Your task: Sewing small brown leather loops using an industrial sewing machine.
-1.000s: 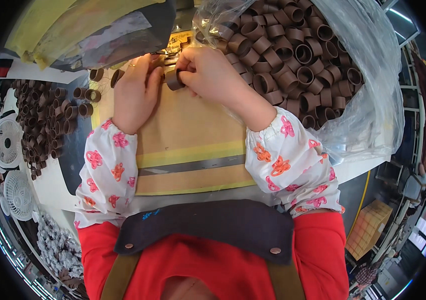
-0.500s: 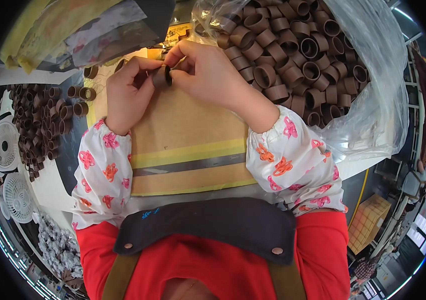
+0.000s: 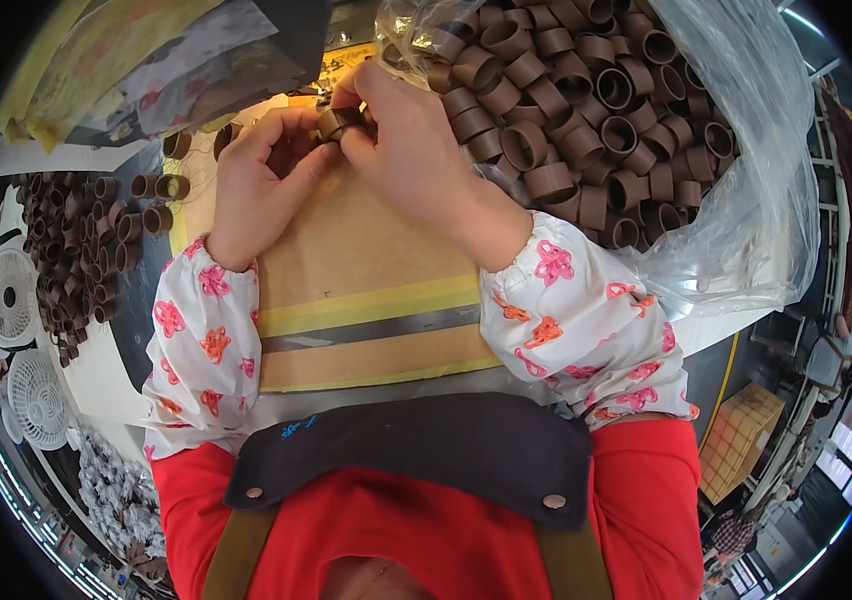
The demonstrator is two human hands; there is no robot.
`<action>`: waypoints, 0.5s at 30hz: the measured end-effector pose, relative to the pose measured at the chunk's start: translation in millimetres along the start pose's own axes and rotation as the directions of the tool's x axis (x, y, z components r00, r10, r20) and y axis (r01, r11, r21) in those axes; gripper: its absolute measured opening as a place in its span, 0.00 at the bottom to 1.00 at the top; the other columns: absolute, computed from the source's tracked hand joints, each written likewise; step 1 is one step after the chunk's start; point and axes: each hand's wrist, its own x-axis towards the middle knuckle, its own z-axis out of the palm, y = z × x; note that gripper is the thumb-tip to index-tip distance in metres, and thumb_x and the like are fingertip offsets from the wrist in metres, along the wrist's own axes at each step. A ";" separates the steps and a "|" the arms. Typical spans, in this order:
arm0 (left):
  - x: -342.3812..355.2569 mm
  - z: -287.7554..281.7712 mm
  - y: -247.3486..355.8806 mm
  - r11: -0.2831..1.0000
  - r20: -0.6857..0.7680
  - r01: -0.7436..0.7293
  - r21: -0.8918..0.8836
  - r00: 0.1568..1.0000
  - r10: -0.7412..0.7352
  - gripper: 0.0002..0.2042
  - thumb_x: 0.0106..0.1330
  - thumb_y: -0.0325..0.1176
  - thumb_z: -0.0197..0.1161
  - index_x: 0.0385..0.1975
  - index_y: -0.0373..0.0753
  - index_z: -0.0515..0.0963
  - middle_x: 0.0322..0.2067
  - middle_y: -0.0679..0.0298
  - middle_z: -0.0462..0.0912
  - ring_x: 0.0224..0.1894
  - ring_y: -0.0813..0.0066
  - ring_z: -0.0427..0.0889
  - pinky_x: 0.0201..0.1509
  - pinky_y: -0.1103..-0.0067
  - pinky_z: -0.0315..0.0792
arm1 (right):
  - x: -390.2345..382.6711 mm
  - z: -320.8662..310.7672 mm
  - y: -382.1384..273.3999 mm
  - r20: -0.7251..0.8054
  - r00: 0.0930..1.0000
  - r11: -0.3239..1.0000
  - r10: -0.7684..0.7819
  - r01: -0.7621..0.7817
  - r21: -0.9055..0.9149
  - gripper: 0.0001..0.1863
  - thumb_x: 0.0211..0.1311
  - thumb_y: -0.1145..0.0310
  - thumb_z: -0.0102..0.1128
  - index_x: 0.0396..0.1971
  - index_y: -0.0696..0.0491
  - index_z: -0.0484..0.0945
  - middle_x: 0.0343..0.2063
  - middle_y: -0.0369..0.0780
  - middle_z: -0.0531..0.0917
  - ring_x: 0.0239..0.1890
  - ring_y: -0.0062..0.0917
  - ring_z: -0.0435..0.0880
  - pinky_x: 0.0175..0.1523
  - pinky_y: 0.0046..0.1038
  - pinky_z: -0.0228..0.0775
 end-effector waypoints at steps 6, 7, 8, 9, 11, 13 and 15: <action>6.2 -10.2 -1.5 0.999 -0.018 0.000 0.033 1.000 0.001 0.11 0.50 0.30 0.67 0.31 0.33 0.76 0.20 0.64 0.78 0.21 0.79 0.75 0.27 0.83 0.69 | -2.7 -7.0 1.6 0.090 0.994 0.997 -0.062 0.064 -0.030 0.08 0.45 0.79 0.60 0.26 0.57 0.72 0.21 0.42 0.76 0.22 0.33 0.77 0.25 0.29 0.67; 5.9 -9.6 -0.2 1.000 -0.031 0.021 0.001 0.999 -0.020 0.11 0.50 0.30 0.67 0.31 0.33 0.77 0.20 0.64 0.78 0.22 0.79 0.76 0.27 0.83 0.69 | -1.7 -6.6 2.0 0.090 0.988 0.990 -0.129 0.134 -0.051 0.07 0.45 0.79 0.59 0.25 0.57 0.71 0.21 0.42 0.76 0.23 0.33 0.77 0.25 0.30 0.67; 5.6 -8.5 -0.9 0.998 -0.038 0.048 -0.045 0.998 -0.050 0.11 0.50 0.30 0.67 0.31 0.33 0.77 0.20 0.64 0.78 0.22 0.79 0.76 0.27 0.83 0.69 | -0.3 -6.0 2.9 0.091 0.976 0.977 -0.195 0.202 -0.073 0.06 0.45 0.79 0.59 0.25 0.57 0.71 0.20 0.42 0.75 0.23 0.34 0.77 0.25 0.30 0.67; 5.3 -7.2 -2.3 0.993 -0.044 0.076 -0.091 0.996 -0.080 0.11 0.50 0.31 0.67 0.30 0.32 0.77 0.20 0.64 0.78 0.22 0.79 0.76 0.27 0.83 0.69 | 0.7 -5.5 3.8 0.094 0.961 0.959 -0.261 0.269 -0.093 0.05 0.46 0.79 0.58 0.24 0.57 0.71 0.20 0.42 0.74 0.23 0.34 0.76 0.26 0.30 0.67; 5.5 -5.3 -3.1 0.993 -0.056 0.084 -0.087 0.994 -0.089 0.11 0.50 0.31 0.67 0.30 0.32 0.77 0.20 0.63 0.79 0.22 0.79 0.76 0.27 0.83 0.69 | 0.3 -7.3 7.2 0.169 0.951 0.928 -0.259 0.293 -0.232 0.04 0.47 0.78 0.57 0.23 0.58 0.71 0.20 0.42 0.73 0.24 0.36 0.76 0.27 0.31 0.67; 6.6 -3.4 -2.8 0.999 -0.067 0.047 0.014 0.997 -0.046 0.12 0.50 0.32 0.68 0.29 0.32 0.77 0.21 0.61 0.80 0.22 0.77 0.77 0.27 0.82 0.70 | 0.2 -7.9 8.0 0.219 0.938 0.886 -0.268 0.329 -0.328 0.04 0.47 0.77 0.56 0.22 0.58 0.70 0.20 0.43 0.72 0.25 0.37 0.75 0.28 0.32 0.68; 7.7 -2.3 -3.6 0.991 -0.088 0.015 0.131 0.996 -0.003 0.12 0.50 0.33 0.68 0.29 0.32 0.77 0.22 0.60 0.80 0.22 0.74 0.78 0.28 0.81 0.70 | 2.6 -4.2 3.1 0.243 0.922 0.850 -0.301 0.375 -0.370 0.04 0.48 0.77 0.55 0.21 0.59 0.70 0.20 0.44 0.70 0.26 0.38 0.74 0.30 0.32 0.68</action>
